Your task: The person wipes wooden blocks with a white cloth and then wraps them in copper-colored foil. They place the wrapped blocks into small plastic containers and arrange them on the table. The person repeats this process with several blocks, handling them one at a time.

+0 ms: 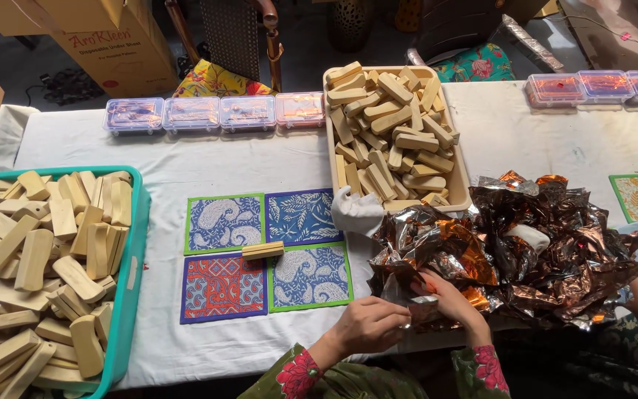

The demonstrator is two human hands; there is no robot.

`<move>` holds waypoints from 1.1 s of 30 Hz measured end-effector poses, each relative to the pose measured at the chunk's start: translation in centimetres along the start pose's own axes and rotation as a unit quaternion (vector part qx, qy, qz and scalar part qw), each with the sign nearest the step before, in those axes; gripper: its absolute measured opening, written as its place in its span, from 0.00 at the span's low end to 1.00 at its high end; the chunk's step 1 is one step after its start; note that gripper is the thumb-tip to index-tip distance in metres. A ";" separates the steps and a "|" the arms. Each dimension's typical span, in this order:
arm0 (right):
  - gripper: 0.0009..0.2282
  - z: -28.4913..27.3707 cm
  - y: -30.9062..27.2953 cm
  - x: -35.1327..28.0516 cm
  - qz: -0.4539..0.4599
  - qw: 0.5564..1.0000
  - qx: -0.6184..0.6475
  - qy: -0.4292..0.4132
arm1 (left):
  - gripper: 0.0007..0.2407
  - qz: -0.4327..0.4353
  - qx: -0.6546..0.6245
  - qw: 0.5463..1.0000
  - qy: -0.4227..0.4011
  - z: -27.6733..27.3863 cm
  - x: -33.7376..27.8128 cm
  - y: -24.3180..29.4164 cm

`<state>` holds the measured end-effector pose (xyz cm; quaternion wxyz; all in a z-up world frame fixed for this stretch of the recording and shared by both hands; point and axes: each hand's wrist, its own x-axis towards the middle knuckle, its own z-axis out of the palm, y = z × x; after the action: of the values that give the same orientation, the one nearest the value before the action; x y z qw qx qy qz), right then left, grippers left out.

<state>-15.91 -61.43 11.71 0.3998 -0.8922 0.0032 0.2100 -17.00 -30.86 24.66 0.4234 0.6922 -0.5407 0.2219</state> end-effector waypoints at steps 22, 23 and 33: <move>0.17 11.0 -24.6 3.0 -0.156 0.934 0.164 0.276 | 0.06 -0.283 0.264 0.907 0.164 -19.1 -10.5 -10.1; 0.19 12.5 -25.6 4.2 -0.146 0.930 0.272 0.198 | 0.05 -0.226 0.249 0.939 0.069 -18.3 -10.4 -10.2; 0.27 20.4 -25.5 12.9 -0.133 0.894 0.376 0.207 | 0.12 -0.170 0.232 0.950 -0.120 -15.4 -17.2 -9.9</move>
<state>-7.27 -27.38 12.88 0.7196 -0.6909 0.0463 -0.0513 -10.87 -7.91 16.49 0.2143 0.8745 -0.3957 0.1810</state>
